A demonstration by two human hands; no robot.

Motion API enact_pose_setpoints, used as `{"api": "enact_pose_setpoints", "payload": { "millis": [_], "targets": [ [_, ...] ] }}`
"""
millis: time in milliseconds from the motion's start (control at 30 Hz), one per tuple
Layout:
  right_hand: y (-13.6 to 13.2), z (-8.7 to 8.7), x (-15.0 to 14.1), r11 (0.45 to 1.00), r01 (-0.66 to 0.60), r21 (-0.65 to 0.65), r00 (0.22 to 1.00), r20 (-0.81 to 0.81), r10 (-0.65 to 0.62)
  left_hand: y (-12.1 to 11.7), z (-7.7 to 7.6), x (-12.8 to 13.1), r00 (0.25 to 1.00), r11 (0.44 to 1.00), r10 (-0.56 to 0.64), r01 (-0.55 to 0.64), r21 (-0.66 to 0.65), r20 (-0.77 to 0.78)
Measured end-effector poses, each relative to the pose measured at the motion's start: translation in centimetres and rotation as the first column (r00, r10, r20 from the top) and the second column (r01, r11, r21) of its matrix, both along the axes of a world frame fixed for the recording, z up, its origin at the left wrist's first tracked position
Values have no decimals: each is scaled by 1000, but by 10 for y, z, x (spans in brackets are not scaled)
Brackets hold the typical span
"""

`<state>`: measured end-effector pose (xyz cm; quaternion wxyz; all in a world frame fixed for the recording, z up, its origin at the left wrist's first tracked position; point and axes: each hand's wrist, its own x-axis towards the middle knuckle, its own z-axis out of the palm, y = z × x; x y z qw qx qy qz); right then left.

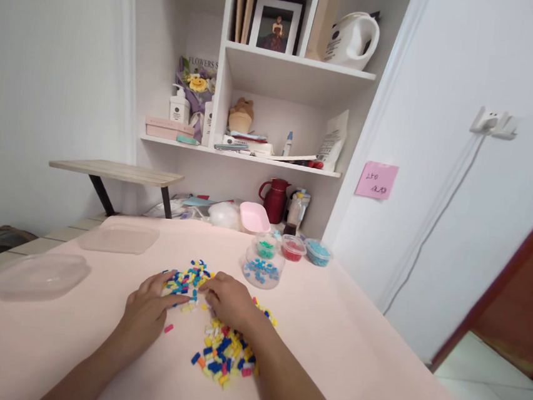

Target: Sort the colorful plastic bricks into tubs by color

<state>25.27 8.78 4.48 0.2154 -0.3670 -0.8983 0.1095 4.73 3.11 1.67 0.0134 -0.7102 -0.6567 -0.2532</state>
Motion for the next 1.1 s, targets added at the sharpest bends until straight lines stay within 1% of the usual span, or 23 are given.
{"api": "enact_pose_setpoints", "payload": {
  "millis": [67, 133, 233, 333, 400, 467, 600, 700, 867, 967, 1033, 1100],
  "targets": [
    [0, 0, -1, 1000, -8, -3, 1000, 20, 8, 2, -3, 0, 1000, 1000, -15, 15, 23, 4],
    [0, -1, -2, 999, -34, -37, 999, 24, 35, 3, -5, 0, 999, 998, -48, 48, 49, -1],
    [0, -2, -3, 995, -59, -79, 998, -12, 58, 3, -5, 1, 991, 989, -135, 136, 60, -16],
    [0, -3, -3, 999, -25, -44, 998, -59, 23, 0, 0, 4, 973, 972, -230, 230, 38, -7],
    [1, -5, -3, 1000, -1, -5, 998, -67, 1, -2, 3, 6, 967, 966, -256, 255, 41, 13],
    [1, -6, -5, 1000, -1, 23, 999, -33, 2, -1, 5, 5, 971, 969, -237, 234, 75, 34],
    [0, -6, -8, 998, -5, 67, 996, 87, -1, 2, 4, -1, 989, 978, -119, 102, 181, 82],
    [2, -5, -5, 997, 38, 73, 994, 95, -45, 4, 5, -5, 990, 977, -69, 41, 210, 125],
    [7, -4, 4, 996, 86, -7, 996, 28, -86, 3, 10, -5, 978, 970, -84, 36, 240, 191],
    [8, -5, 1, 996, 92, 18, 996, -23, -91, 3, 11, -6, 971, 961, -78, 13, 276, 226],
    [7, -7, -3, 997, 55, 50, 998, -38, -53, 4, 10, -6, 967, 955, -74, -1, 297, 242],
    [7, -9, -6, 997, 17, 78, 1000, -14, -16, 4, 9, -7, 964, 951, -88, 6, 309, 252]
  ]
}}
